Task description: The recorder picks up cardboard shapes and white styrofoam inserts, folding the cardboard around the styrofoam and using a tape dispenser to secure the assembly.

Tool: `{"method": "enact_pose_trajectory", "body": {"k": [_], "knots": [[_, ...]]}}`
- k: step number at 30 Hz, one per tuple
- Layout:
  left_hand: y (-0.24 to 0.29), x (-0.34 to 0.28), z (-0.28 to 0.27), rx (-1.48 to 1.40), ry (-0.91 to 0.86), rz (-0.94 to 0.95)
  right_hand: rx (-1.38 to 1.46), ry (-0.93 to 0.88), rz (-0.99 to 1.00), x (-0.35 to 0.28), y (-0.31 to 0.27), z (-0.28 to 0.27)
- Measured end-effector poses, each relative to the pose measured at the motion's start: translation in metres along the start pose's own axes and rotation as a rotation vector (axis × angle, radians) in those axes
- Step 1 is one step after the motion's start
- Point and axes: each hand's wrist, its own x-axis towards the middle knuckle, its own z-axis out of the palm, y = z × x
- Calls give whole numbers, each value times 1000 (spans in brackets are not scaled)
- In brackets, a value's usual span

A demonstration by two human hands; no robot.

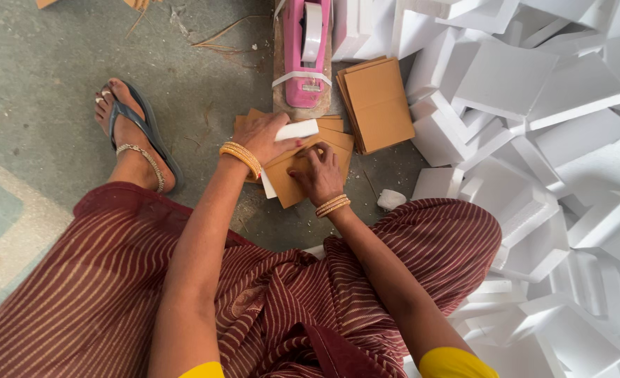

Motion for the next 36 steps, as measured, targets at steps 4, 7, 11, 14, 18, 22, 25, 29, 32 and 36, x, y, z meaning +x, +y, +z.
{"method": "enact_pose_trajectory", "body": {"k": [4,7,11,14,18,22,25,29,32,36], "knots": [[11,1,-5,68,-20,22,-12,-17,32,23,6,19],[10,-7,0,194,31,58,-14,4,27,29,5,24],[1,-4,21,360,160,61,-19,-30,47,31,5,20],[-5,-6,27,349,170,95,13,-11,-54,29,12,16],[-5,-7,24,338,154,106,136,38,-43,28,38,0],[-5,-7,23,331,167,124,275,9,24,36,49,-7],[-3,-8,21,342,144,119,168,-54,-57,50,40,5],[0,-6,19,368,113,86,91,3,-164,59,29,17],[1,-4,18,365,106,88,56,-29,-179,58,28,13],[0,-6,20,373,129,113,83,-89,-149,64,28,1]]}}
